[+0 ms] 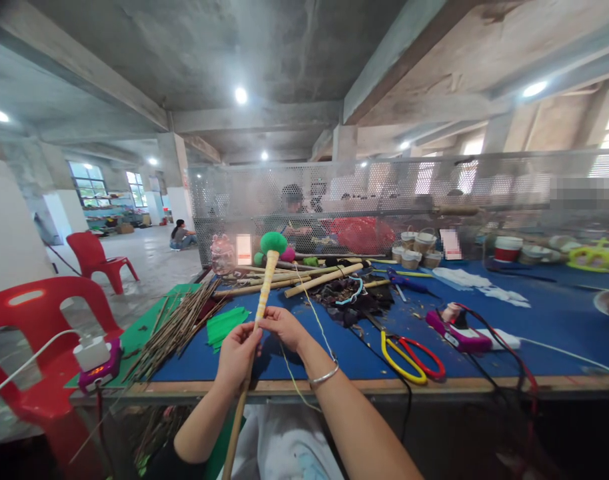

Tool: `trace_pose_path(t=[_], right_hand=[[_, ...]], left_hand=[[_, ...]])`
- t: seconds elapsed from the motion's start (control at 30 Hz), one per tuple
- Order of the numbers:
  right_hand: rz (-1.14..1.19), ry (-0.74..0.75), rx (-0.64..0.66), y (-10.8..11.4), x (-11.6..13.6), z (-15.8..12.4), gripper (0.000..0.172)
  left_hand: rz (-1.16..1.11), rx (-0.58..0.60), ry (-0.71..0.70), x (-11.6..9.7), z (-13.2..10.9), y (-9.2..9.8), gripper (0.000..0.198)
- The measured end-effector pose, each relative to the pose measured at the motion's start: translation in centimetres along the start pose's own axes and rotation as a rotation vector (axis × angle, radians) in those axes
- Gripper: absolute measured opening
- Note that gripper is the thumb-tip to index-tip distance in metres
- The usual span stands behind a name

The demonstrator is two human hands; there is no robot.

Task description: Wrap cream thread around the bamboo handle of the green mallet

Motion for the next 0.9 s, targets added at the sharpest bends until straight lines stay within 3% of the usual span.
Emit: trace_pose_path(t=[0.17,0.23,0.33,0.4,0.63,0.7,0.8,0.9], right_hand=[[0.008,-0.011,0.037,0.0,-0.5,0.2,0.033],[-0.036,0.025,-0.012,0.7,-0.3,0.3,0.032],[-0.075,0.067,-0.097,1.5,0.3,0.4,0.034],[-0.081,0.073,-0.121,1.7,0.5,0.4,0.034],[-0.070,0.026,-0.057,1.1,0.0,0.4,0.034],[-0.093,0.044,-0.092,1.3,0.1,0.4,0.034],[-0.095,0.053,-0.129,1.5,0.2,0.5,0.035],[-0.061,0.033,-0.104,1.2,0.2,0.3,0.034]], left_hand=[[-0.033,0.129,0.038,0.2,-0.1,-0.9,0.037],[0.067,0.103,0.033,0.2,-0.1,-0.7,0.039],[0.218,-0.007,-0.098,-0.8,-0.1,0.1,0.036],[0.243,-0.007,-0.156,-1.4,0.0,0.1,0.033],[0.017,0.178,0.141,0.7,0.4,-0.6,0.037],[0.083,0.146,0.135,0.7,0.4,-0.3,0.038],[0.193,0.054,0.013,-0.2,0.6,0.3,0.041],[0.169,0.083,0.010,-0.2,0.5,-0.1,0.042]])
Point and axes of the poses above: each hand's wrist, its own z-axis towards the middle knuckle, its own y-axis out of the back of the hand, x = y × z, the point moved 9 cm from there along z, towards the middle knuckle, and after that the axes turned 5 degrees about z, right-handed, at the moved point
